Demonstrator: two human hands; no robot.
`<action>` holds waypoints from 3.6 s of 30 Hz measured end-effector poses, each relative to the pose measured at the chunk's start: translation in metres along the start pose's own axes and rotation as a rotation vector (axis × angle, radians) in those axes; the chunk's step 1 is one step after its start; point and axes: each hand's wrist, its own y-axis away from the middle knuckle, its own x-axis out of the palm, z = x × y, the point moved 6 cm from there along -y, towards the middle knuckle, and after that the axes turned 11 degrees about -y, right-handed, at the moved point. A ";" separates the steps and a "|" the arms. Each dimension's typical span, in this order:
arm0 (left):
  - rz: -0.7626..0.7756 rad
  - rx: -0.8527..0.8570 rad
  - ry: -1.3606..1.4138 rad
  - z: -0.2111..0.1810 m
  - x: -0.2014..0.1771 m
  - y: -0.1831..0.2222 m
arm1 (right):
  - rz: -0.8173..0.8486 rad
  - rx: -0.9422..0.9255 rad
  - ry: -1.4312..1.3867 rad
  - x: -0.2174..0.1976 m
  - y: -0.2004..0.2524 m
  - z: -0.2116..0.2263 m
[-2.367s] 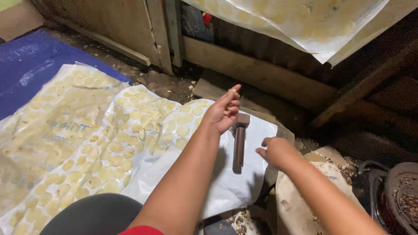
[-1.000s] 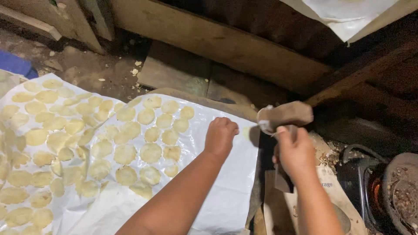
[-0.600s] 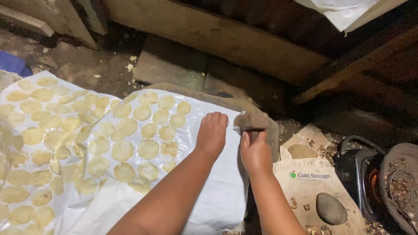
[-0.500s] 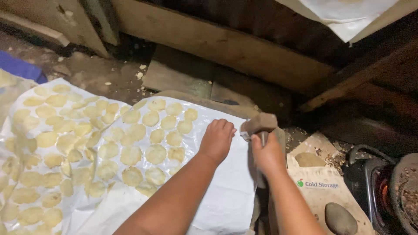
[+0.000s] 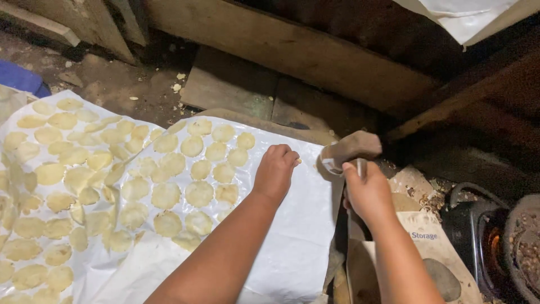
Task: Cracking nuts with a stone and flattening the kernels with a wooden mallet on a plastic sheet
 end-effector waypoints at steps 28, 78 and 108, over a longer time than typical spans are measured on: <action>-0.087 0.044 -0.007 -0.008 0.006 -0.015 | -0.376 -0.715 -0.584 -0.099 0.061 0.105; -0.061 -0.151 -0.009 0.048 -0.018 0.008 | -0.062 -0.230 -0.147 -0.004 0.036 0.086; -0.157 -0.091 -0.101 0.088 -0.006 0.002 | 0.119 -0.087 0.014 0.058 0.038 0.066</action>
